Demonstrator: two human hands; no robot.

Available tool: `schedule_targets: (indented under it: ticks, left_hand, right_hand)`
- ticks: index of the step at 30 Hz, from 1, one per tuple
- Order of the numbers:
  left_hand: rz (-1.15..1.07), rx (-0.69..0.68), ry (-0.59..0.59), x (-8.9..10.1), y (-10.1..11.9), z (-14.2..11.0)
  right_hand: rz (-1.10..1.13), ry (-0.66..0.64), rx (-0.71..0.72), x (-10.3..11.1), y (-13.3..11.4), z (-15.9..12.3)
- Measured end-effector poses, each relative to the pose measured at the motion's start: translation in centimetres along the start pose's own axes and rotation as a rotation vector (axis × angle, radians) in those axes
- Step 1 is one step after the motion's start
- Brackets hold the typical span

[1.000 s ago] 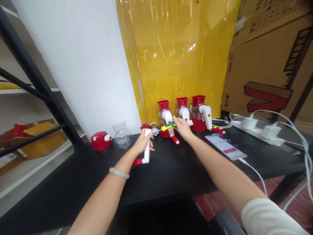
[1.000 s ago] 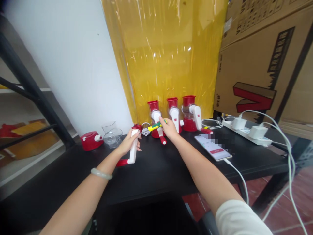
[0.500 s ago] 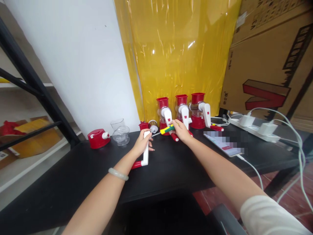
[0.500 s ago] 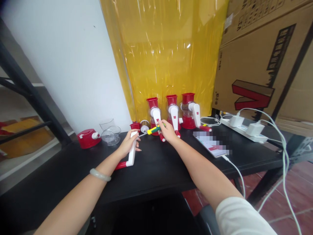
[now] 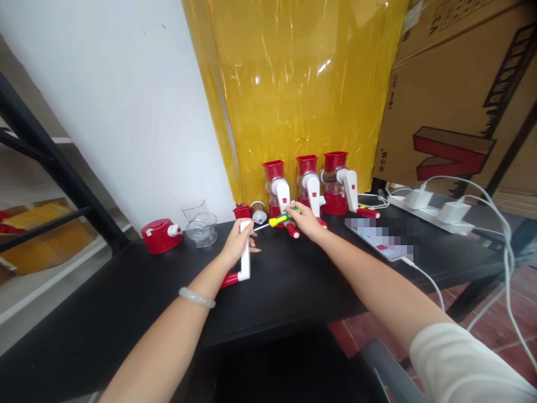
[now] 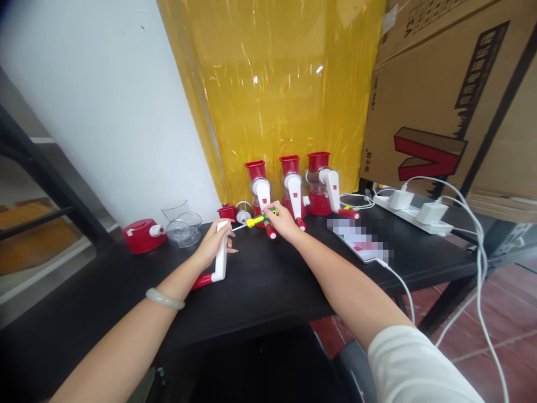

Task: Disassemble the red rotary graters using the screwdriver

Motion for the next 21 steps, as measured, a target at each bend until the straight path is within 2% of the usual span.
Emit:
schedule_targets:
  ticks: [6,14,17,21]
  left_hand:
    - [-0.048,0.025,-0.073,0.1,0.2,-0.1]
    - [-0.132,0.081,-0.16,0.4,0.8,0.0]
    - [-0.143,0.01,-0.154,0.3,1.1,-0.1]
    - [-0.13,-0.211,-0.135,0.5,1.9,-0.3]
  right_hand:
    - [-0.124,0.017,0.155,0.2,-1.4,-0.5]
    - [-0.144,0.0,0.314,0.3,-4.0,-1.5]
    - [-0.177,-0.006,0.372,0.3,-4.8,-1.9]
    - [-0.237,0.039,0.31,0.3,-5.3,-2.3]
Point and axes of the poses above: each hand's wrist, its own z-axis towards the middle knuckle, its own x-axis out of the back of the hand, y = z × x, the point moved 3 cm from there along z, towards the middle knuckle, and after that the axes turned 2 degrees about -y, right-handed, at the moved point
